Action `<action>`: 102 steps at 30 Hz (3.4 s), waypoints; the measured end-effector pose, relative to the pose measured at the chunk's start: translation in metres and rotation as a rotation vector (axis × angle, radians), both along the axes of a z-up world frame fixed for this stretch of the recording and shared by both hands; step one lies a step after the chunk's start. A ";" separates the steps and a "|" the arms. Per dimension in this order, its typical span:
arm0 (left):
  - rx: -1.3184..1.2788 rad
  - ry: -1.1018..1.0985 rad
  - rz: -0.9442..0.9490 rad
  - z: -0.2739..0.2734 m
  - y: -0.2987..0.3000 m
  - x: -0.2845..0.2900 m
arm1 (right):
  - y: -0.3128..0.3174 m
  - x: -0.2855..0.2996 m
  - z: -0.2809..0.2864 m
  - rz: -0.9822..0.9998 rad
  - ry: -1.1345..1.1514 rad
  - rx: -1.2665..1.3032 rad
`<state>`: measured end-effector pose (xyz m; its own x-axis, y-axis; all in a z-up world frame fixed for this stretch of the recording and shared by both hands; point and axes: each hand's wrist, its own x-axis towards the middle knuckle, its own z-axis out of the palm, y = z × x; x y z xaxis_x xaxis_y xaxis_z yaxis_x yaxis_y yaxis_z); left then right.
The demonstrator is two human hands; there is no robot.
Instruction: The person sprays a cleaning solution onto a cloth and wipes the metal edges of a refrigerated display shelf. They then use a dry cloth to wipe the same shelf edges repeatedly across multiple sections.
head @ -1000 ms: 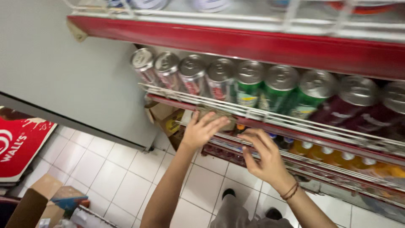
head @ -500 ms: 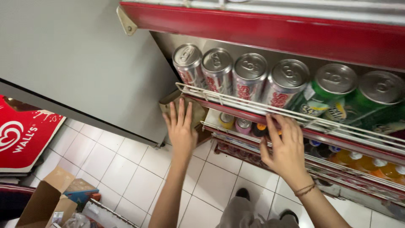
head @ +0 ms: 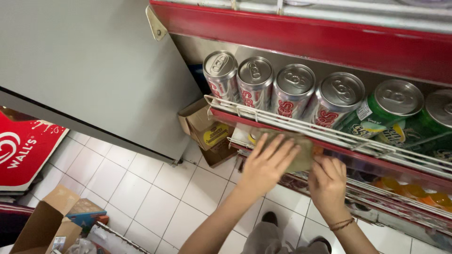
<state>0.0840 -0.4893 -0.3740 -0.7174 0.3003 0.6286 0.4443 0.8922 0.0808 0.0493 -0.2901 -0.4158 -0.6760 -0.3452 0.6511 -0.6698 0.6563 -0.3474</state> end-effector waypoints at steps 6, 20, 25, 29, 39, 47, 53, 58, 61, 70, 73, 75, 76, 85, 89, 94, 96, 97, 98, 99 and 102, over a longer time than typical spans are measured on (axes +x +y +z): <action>0.018 0.055 0.225 -0.007 -0.068 -0.004 | -0.006 0.002 0.002 0.014 0.029 -0.030; 0.062 0.106 0.126 -0.001 -0.068 -0.005 | -0.012 0.003 -0.002 0.023 0.026 -0.115; 0.218 0.097 0.351 0.000 -0.085 -0.002 | -0.013 0.003 0.003 0.025 0.038 -0.123; 0.346 0.030 0.252 0.004 -0.069 0.004 | -0.014 0.003 0.010 0.028 0.036 -0.139; 0.324 -0.078 -0.131 0.004 0.009 -0.014 | 0.014 0.009 0.025 0.011 0.113 -0.266; 0.243 -0.017 -0.289 -0.005 0.091 -0.023 | 0.085 0.020 0.023 -0.306 0.181 -0.369; 0.221 0.041 -0.336 -0.012 0.155 -0.030 | 0.126 0.029 0.023 -0.466 0.201 -0.400; 0.207 0.054 -0.381 -0.013 0.201 -0.034 | 0.163 0.036 0.026 -0.540 0.190 -0.421; 0.202 0.040 -0.408 -0.013 0.226 -0.034 | 0.186 0.042 0.027 -0.600 0.209 -0.405; 0.143 0.065 -0.428 -0.009 0.324 -0.034 | 0.265 0.064 0.028 -0.708 0.216 -0.393; 0.121 0.054 -0.420 -0.009 0.360 -0.035 | 0.294 0.072 0.030 -0.737 0.211 -0.382; 0.123 0.060 -0.408 -0.010 0.386 -0.034 | 0.315 0.076 0.031 -0.750 0.215 -0.381; 0.115 0.071 -0.416 -0.011 0.399 -0.035 | 0.326 0.078 0.031 -0.757 0.216 -0.380; 0.150 0.134 -0.417 -0.017 0.511 -0.037 | 0.416 0.100 0.030 -0.798 0.244 -0.349; 0.180 0.117 -0.446 -0.019 0.553 -0.040 | 0.449 0.111 0.027 -0.837 0.232 -0.346; 0.162 0.122 -0.555 -0.023 0.606 -0.043 | 0.481 0.122 0.023 -0.871 0.242 -0.361; 0.154 0.114 -0.589 -0.024 0.630 -0.044 | 0.490 0.128 0.023 -0.899 0.236 -0.363; 0.184 0.107 -0.592 -0.024 0.642 -0.045 | 0.494 0.131 0.022 -0.916 0.232 -0.365; 0.213 0.101 -0.595 -0.024 0.653 -0.046 | 0.498 0.135 0.022 -0.926 0.227 -0.371; 0.242 0.094 -0.601 -0.023 0.662 -0.048 | 0.503 0.139 0.022 -0.939 0.223 -0.376; 0.294 0.084 -0.639 -0.018 0.679 -0.049 | 0.514 0.152 0.021 -0.996 0.212 -0.365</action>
<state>0.0354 0.1898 -0.3920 -0.4026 0.4558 0.7938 0.8891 0.4009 0.2207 0.2010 0.2235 -0.3950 -0.4073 0.5354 0.7399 0.0379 0.8193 -0.5721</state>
